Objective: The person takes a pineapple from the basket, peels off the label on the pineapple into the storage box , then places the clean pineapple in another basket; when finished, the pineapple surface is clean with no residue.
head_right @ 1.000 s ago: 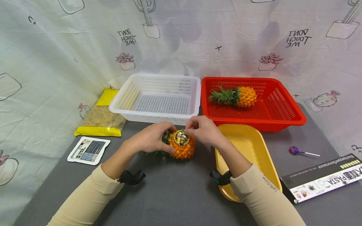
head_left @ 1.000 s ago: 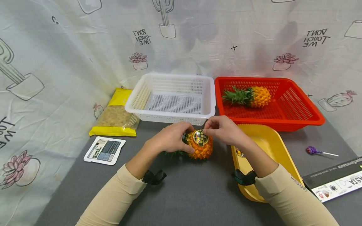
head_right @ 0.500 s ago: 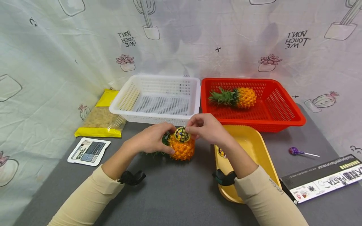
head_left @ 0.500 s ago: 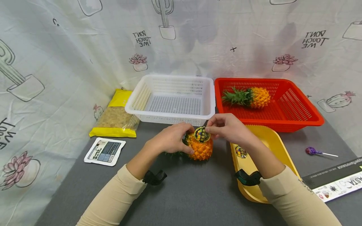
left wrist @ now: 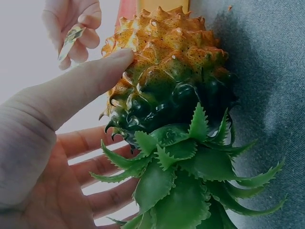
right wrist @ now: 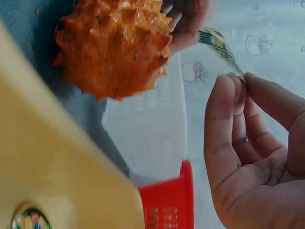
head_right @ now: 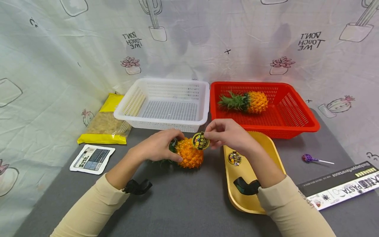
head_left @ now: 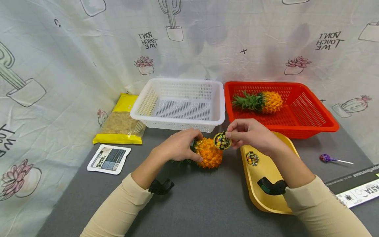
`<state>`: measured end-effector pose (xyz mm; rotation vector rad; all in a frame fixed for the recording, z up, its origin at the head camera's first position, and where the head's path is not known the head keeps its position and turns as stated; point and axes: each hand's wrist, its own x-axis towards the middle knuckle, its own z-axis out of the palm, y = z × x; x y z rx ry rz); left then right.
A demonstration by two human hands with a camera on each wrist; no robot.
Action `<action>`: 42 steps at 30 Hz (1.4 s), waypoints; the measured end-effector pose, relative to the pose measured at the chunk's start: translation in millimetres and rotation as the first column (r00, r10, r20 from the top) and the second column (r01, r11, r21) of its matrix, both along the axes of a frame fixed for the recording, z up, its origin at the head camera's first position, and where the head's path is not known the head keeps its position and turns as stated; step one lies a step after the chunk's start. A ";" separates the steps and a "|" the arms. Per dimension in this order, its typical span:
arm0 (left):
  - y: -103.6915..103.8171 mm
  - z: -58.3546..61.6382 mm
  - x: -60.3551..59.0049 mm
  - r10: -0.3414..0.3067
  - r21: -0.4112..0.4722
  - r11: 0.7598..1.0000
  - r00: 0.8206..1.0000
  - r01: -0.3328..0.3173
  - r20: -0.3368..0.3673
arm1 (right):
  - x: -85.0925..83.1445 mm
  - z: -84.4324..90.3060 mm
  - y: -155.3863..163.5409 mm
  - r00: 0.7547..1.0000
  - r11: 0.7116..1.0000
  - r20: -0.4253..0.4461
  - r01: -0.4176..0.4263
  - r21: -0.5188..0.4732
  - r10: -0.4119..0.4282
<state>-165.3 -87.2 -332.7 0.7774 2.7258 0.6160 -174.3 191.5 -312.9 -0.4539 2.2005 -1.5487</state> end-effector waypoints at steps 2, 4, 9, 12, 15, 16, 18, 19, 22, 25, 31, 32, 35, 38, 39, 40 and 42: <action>-1.1 -0.5 -0.1 -0.003 0.005 1.000 1.000 0.003 -0.002 | 0.7 1.3 5.6 1.000 1.000 -0.007 0.010 -0.004 -0.010; -2.3 -1.0 -0.1 -0.003 0.010 1.000 1.000 0.003 -0.006 | 1.8 2.6 11.3 1.000 1.000 -0.006 0.020 0.000 -0.020; -3.7 -2.5 -0.3 -0.008 0.022 1.000 1.000 0.008 -0.006 | 5.7 2.0 28.0 0.999 0.999 0.018 0.040 0.003 -0.040; -2.7 -3.1 -0.7 -0.015 0.032 0.999 1.000 0.015 0.004 | 8.5 0.2 39.1 0.998 0.998 0.031 0.055 0.010 -0.056; -2.6 -3.1 -0.5 -0.013 0.035 0.999 1.000 0.013 0.012 | 9.8 -1.1 48.0 0.997 0.998 0.050 0.059 0.010 -0.059; -2.5 -3.3 -0.5 -0.014 0.033 0.999 1.000 0.013 0.012 | 10.1 -1.3 50.8 0.997 0.998 0.056 0.059 0.013 -0.060; -2.5 -3.6 -0.4 -0.012 0.026 1.000 1.000 0.011 0.011 | 11.0 -1.6 56.5 0.996 0.998 0.066 0.062 0.015 -0.063; -2.4 -3.4 -0.1 -0.011 0.023 1.000 1.000 0.011 0.012 | 11.4 -1.6 59.5 0.995 0.998 0.072 0.066 0.017 -0.067; -2.2 -3.5 0.3 -0.007 0.019 1.000 1.000 0.006 0.016 | 12.8 -1.9 68.2 0.994 0.997 0.080 0.076 0.023 -0.077; -2.6 -3.2 1.1 -0.004 0.019 1.000 1.000 0.004 0.020 | 13.4 -2.5 76.1 0.992 0.996 0.089 0.083 0.028 -0.085; -3.2 -3.1 1.6 -0.002 0.018 1.000 1.000 0.001 0.020 | 13.8 -6.6 91.8 0.991 0.994 0.099 0.084 0.066 -0.091; -3.1 -3.2 1.5 -0.001 0.018 1.000 1.000 0.000 0.020 | 13.9 -7.5 94.4 0.991 0.994 0.096 0.086 0.074 -0.093; -3.2 -3.0 1.4 -0.001 0.019 1.000 1.000 0.000 0.023 | 14.1 -10.1 101.6 0.991 0.991 0.084 0.093 0.100 -0.102; -3.3 -2.6 1.6 0.001 0.018 1.000 1.000 -0.001 0.026 | 13.3 -12.7 107.3 0.991 0.988 0.080 0.098 0.120 -0.108; -3.4 -2.6 1.7 0.001 0.018 1.000 1.000 -0.002 0.027 | 12.9 -13.5 108.9 0.991 0.987 0.080 0.099 0.125 -0.109; -3.5 -2.5 1.8 0.001 0.019 1.000 1.000 -0.002 0.028 | 12.5 -14.2 110.5 0.991 0.986 0.078 0.099 0.132 -0.110; -3.6 -2.2 2.0 0.001 0.020 1.000 1.000 -0.001 0.027 | 11.7 -15.3 113.2 0.991 0.985 0.080 0.099 0.140 -0.111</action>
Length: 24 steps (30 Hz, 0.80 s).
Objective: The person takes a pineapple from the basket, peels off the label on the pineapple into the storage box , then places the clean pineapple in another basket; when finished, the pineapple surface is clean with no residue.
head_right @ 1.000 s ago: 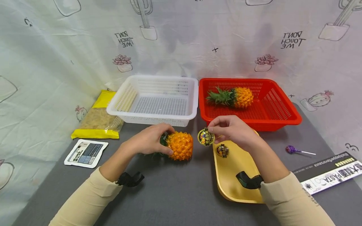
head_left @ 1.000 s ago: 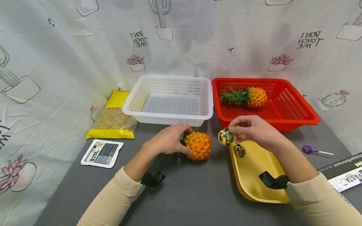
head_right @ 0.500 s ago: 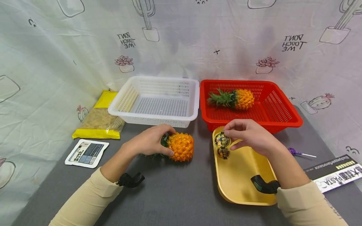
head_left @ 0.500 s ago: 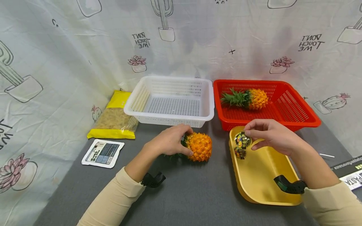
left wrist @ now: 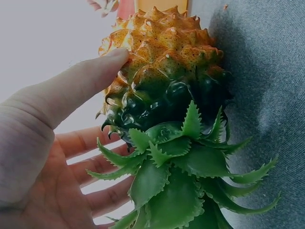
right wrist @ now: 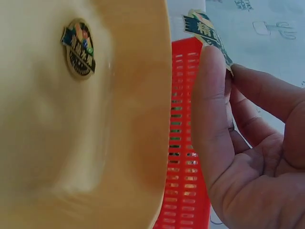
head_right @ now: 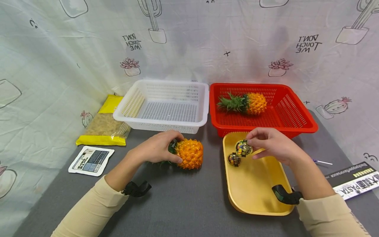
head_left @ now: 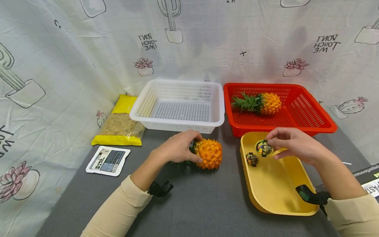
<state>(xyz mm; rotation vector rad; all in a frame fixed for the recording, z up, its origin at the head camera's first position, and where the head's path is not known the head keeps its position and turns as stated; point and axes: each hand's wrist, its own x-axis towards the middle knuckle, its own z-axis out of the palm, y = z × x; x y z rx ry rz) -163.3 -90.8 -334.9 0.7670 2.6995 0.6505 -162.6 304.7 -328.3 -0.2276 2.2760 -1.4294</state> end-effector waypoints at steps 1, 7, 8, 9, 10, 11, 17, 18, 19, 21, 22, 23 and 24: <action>0.0 -0.1 -0.1 -0.001 0.000 1.000 1.000 0.001 0.000 | -0.2 -0.5 1.3 1.000 1.000 0.002 0.000 0.004 0.000; -0.2 -0.6 -0.5 -0.009 0.003 1.000 1.000 0.009 -0.013 | -2.0 -3.5 5.6 1.000 0.999 0.029 -0.009 0.048 0.007; -0.2 -0.8 -0.5 -0.011 0.005 1.000 1.000 0.012 -0.015 | -2.0 -4.3 5.7 0.999 0.998 0.030 -0.014 0.059 0.012; -0.3 -0.7 -0.6 -0.013 0.005 1.000 1.000 0.013 -0.019 | -2.1 -5.3 5.7 0.999 0.997 0.029 -0.019 0.073 0.017; -0.3 -0.8 -0.6 -0.014 0.006 1.000 1.000 0.015 -0.021 | -2.0 -6.2 5.5 0.999 0.995 0.026 -0.024 0.093 0.022; -0.4 -0.9 -0.8 -0.016 0.006 1.000 1.000 0.016 -0.021 | -1.8 -7.4 5.1 0.999 0.993 0.022 -0.028 0.117 0.025; -0.9 -1.4 -1.8 -0.014 0.009 1.000 1.000 0.014 -0.023 | -0.2 -13.8 1.0 0.997 0.951 -0.044 -0.042 0.305 0.059; -0.9 -1.3 -2.0 -0.013 0.010 1.000 1.000 0.014 -0.023 | -0.1 -15.0 0.3 0.997 0.944 -0.056 -0.040 0.328 0.062; -0.9 -1.2 -2.2 -0.012 0.011 1.000 1.000 0.013 -0.024 | 0.0 -16.1 -0.6 0.996 0.938 -0.065 -0.038 0.344 0.065; -0.8 -0.6 -2.3 -0.012 0.013 1.000 1.000 0.013 -0.022 | -0.2 -19.0 -1.5 0.995 0.929 -0.074 -0.034 0.368 0.065; -0.6 -0.4 -2.3 -0.014 0.013 1.000 1.000 0.014 -0.020 | -0.3 -20.4 -1.9 0.995 0.927 -0.072 -0.031 0.374 0.062; -0.3 -0.2 -2.4 -0.016 0.013 1.000 1.000 0.016 -0.019 | -0.3 -21.8 -2.1 0.996 0.926 -0.070 -0.032 0.375 0.063; 0.0 -0.2 -2.4 -0.018 0.014 1.000 1.000 0.018 -0.017 | -0.2 -23.1 -2.2 0.995 0.927 -0.068 -0.036 0.374 0.066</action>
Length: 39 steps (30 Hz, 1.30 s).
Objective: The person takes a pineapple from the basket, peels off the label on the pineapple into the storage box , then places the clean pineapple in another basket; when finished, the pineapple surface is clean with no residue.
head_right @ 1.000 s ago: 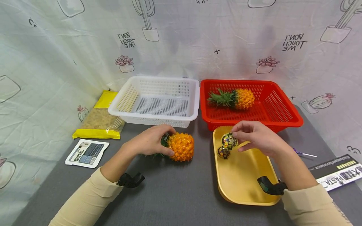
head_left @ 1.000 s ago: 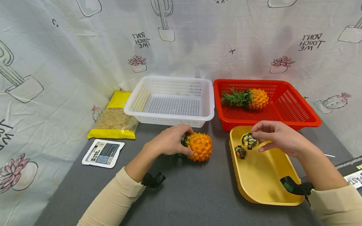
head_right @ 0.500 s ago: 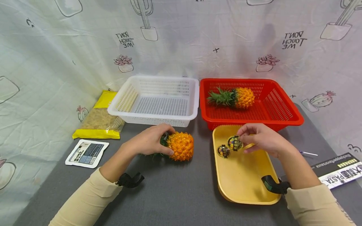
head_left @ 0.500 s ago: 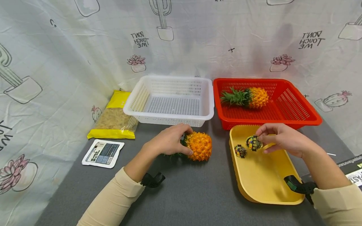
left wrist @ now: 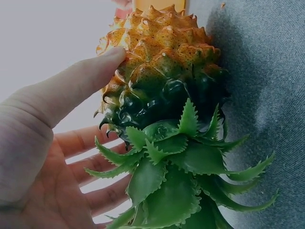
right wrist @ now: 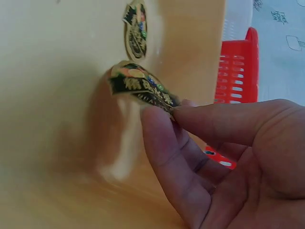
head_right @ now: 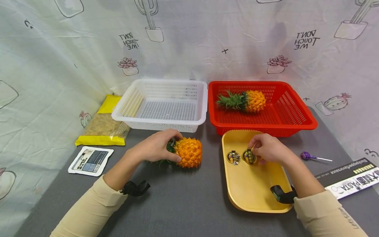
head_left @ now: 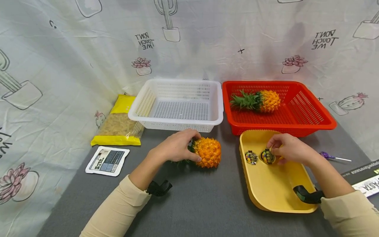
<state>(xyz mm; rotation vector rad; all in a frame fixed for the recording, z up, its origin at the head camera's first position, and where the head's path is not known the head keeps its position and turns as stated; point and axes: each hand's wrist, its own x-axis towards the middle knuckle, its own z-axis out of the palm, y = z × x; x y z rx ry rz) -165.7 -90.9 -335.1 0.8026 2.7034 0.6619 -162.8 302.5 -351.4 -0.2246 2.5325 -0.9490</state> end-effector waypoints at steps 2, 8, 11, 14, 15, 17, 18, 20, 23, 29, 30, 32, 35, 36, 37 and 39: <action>0.1 -0.3 0.0 0.000 0.000 1.000 1.000 0.000 0.003 | -0.2 -2.3 -0.6 1.000 1.000 0.003 -0.004 -0.004 0.004; 0.2 -0.6 -0.4 0.006 -0.009 1.000 1.000 -0.006 0.000 | -1.4 -6.6 -4.5 0.998 0.999 -0.057 -0.025 0.034 0.027; 0.1 -1.2 -0.8 0.006 -0.011 1.000 1.000 -0.006 -0.002 | -2.3 -7.6 -6.9 0.995 0.995 -0.096 -0.030 0.090 0.038; 0.1 -2.1 -1.2 0.006 -0.011 1.000 1.000 -0.006 0.000 | -2.9 -8.0 -9.4 0.991 0.990 -0.122 -0.027 0.142 0.045; 0.0 -2.3 -1.3 0.006 -0.012 1.000 1.000 -0.006 0.001 | -2.9 -8.1 -9.7 0.991 0.988 -0.127 -0.025 0.154 0.045; -0.3 -3.0 -1.1 0.006 -0.011 1.000 1.000 -0.006 0.001 | -2.9 -8.3 -10.6 0.989 0.984 -0.138 -0.025 0.175 0.050; -0.4 -3.1 -0.9 0.006 -0.010 1.000 1.000 -0.006 0.001 | -3.1 -8.5 -10.7 0.987 0.982 -0.148 -0.028 0.186 0.056; -0.7 -3.5 -0.7 0.006 -0.009 1.000 1.000 -0.006 -0.002 | -3.2 -9.0 -10.6 0.983 0.978 -0.168 -0.032 0.208 0.068; -1.0 -3.1 -0.3 0.006 -0.006 1.000 1.000 -0.006 -0.004 | -3.6 -9.6 -10.9 0.975 0.970 -0.204 -0.037 0.241 0.088; -0.8 -1.7 0.0 0.008 -0.004 1.000 1.000 -0.008 -0.003 | -2.4 -8.3 -11.7 0.960 0.956 -0.252 -0.045 0.289 0.122; -0.9 -1.5 0.1 0.010 -0.005 1.000 1.000 -0.010 -0.002 | -2.2 -7.6 -11.8 0.960 0.954 -0.252 -0.046 0.295 0.124; -0.9 -1.3 0.3 0.010 -0.007 1.000 1.000 -0.010 -0.002 | -2.0 -6.0 -12.3 0.961 0.953 -0.247 -0.046 0.300 0.124; -0.9 -1.4 0.6 0.010 -0.009 1.000 1.000 -0.010 -0.002 | -1.4 -2.6 -13.9 0.964 0.956 -0.241 -0.043 0.289 0.116; -1.0 -1.5 0.6 0.010 -0.009 1.000 1.000 -0.010 -0.002 | -1.2 -1.4 -14.8 0.963 0.959 -0.245 -0.041 0.281 0.113; -1.0 -1.7 0.6 0.010 -0.010 1.000 1.000 -0.010 -0.002 | -0.8 -0.1 -15.8 0.962 0.962 -0.251 -0.038 0.272 0.109; -1.4 -2.0 0.6 0.012 -0.010 1.000 1.000 -0.012 0.000 | 0.3 2.6 -18.8 0.960 0.969 -0.265 -0.028 0.245 0.094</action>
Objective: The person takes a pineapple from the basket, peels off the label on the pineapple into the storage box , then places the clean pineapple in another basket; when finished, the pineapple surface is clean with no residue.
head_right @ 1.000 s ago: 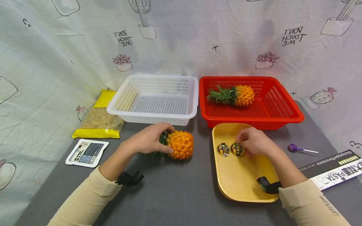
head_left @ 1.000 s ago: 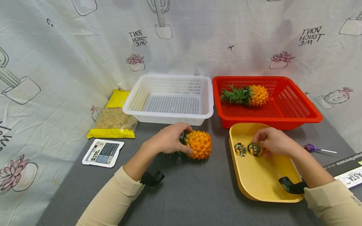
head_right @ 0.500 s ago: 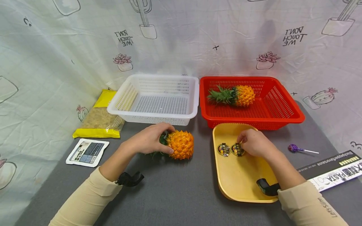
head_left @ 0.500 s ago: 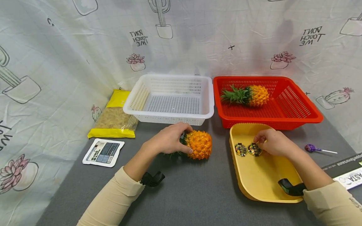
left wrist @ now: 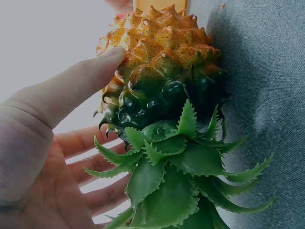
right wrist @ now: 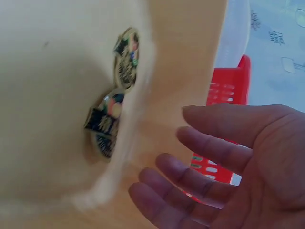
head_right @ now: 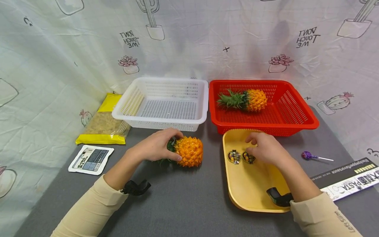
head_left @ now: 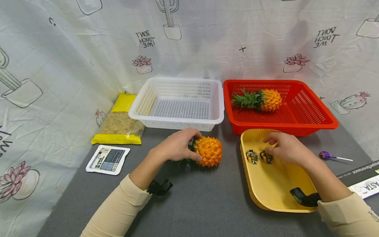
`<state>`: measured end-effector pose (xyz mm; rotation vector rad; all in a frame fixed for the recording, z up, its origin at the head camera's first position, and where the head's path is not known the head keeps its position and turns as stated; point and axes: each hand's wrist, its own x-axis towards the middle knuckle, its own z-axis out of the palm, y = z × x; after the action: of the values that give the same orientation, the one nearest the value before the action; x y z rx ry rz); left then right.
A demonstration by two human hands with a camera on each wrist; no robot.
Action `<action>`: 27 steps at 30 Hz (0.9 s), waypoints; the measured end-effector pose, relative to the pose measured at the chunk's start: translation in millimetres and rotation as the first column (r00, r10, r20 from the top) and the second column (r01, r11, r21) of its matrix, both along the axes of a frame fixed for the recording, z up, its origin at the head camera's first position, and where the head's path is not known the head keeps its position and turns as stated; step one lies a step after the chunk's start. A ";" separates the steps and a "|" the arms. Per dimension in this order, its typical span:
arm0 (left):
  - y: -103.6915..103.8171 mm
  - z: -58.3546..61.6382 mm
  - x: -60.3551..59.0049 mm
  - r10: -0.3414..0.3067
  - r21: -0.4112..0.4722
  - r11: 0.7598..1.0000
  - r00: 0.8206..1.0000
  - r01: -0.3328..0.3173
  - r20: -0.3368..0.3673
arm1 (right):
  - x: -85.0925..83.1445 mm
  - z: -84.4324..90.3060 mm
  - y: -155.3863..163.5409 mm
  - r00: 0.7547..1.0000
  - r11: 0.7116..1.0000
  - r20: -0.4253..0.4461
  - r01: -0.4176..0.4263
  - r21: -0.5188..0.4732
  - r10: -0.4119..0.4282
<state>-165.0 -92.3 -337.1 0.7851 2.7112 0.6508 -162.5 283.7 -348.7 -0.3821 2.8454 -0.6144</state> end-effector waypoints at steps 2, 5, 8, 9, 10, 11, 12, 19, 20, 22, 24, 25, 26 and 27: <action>-0.4 0.0 -0.1 0.003 0.003 1.000 1.000 -0.003 0.000 | 1.3 2.9 -3.7 1.000 0.999 -0.019 0.003 -0.032 -0.003; -0.9 0.1 -0.1 0.006 0.009 1.000 1.000 -0.006 -0.004 | 4.2 7.0 -10.7 0.999 0.997 -0.049 0.002 -0.082 -0.006; -0.3 0.1 -0.4 0.005 0.013 1.000 1.000 -0.005 -0.008 | 7.2 10.5 -17.8 0.997 0.993 -0.081 -0.007 -0.122 -0.003; -0.1 -0.1 -0.4 0.003 0.012 1.000 1.000 -0.003 -0.008 | 8.4 11.5 -20.4 0.996 0.991 -0.087 -0.007 -0.134 -0.004; 0.3 -0.2 -0.6 0.001 0.010 1.000 1.000 -0.001 -0.009 | 9.2 12.5 -22.5 0.996 0.990 -0.091 -0.008 -0.144 -0.005; 0.5 -0.4 -0.6 0.000 0.008 1.000 1.000 0.000 -0.008 | 10.0 13.6 -24.8 0.996 0.988 -0.091 -0.006 -0.152 -0.008; 0.6 -0.6 -0.7 -0.002 0.007 1.000 1.000 0.002 -0.006 | 10.8 14.7 -27.1 0.996 0.987 -0.089 -0.003 -0.161 -0.011; -0.4 -1.1 -0.2 0.007 0.018 1.000 1.000 -0.007 0.000 | 13.0 22.4 -45.8 0.998 0.973 -0.069 -0.010 -0.231 -0.006; -0.6 -1.0 -0.1 0.007 0.022 1.000 1.000 -0.007 0.001 | 13.3 23.4 -48.9 0.998 0.971 -0.068 -0.012 -0.239 -0.004; -0.8 -0.8 0.1 0.004 0.026 1.000 1.000 -0.004 0.003 | 14.1 25.1 -54.9 0.998 0.964 -0.063 -0.018 -0.263 0.002; -1.0 -0.8 0.3 0.001 0.027 1.000 1.000 -0.001 0.003 | 14.7 26.7 -60.9 0.998 0.958 -0.055 -0.025 -0.286 0.010; -1.0 -0.7 0.5 0.001 0.028 1.000 1.000 -0.001 0.003 | 14.7 27.4 -64.1 0.999 0.955 -0.049 -0.029 -0.296 0.015; -1.0 -0.8 0.6 0.000 0.027 1.000 1.000 0.000 0.002 | 14.6 28.1 -67.2 0.999 0.952 -0.041 -0.031 -0.303 0.019; -0.9 -1.0 0.6 0.000 0.028 1.000 1.000 0.000 0.002 | 14.4 28.7 -70.4 0.999 0.950 -0.034 -0.033 -0.311 0.024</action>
<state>-164.5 -93.1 -338.1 0.7907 2.7063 0.6900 -148.1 213.2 -320.0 -0.4850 2.7651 -1.0657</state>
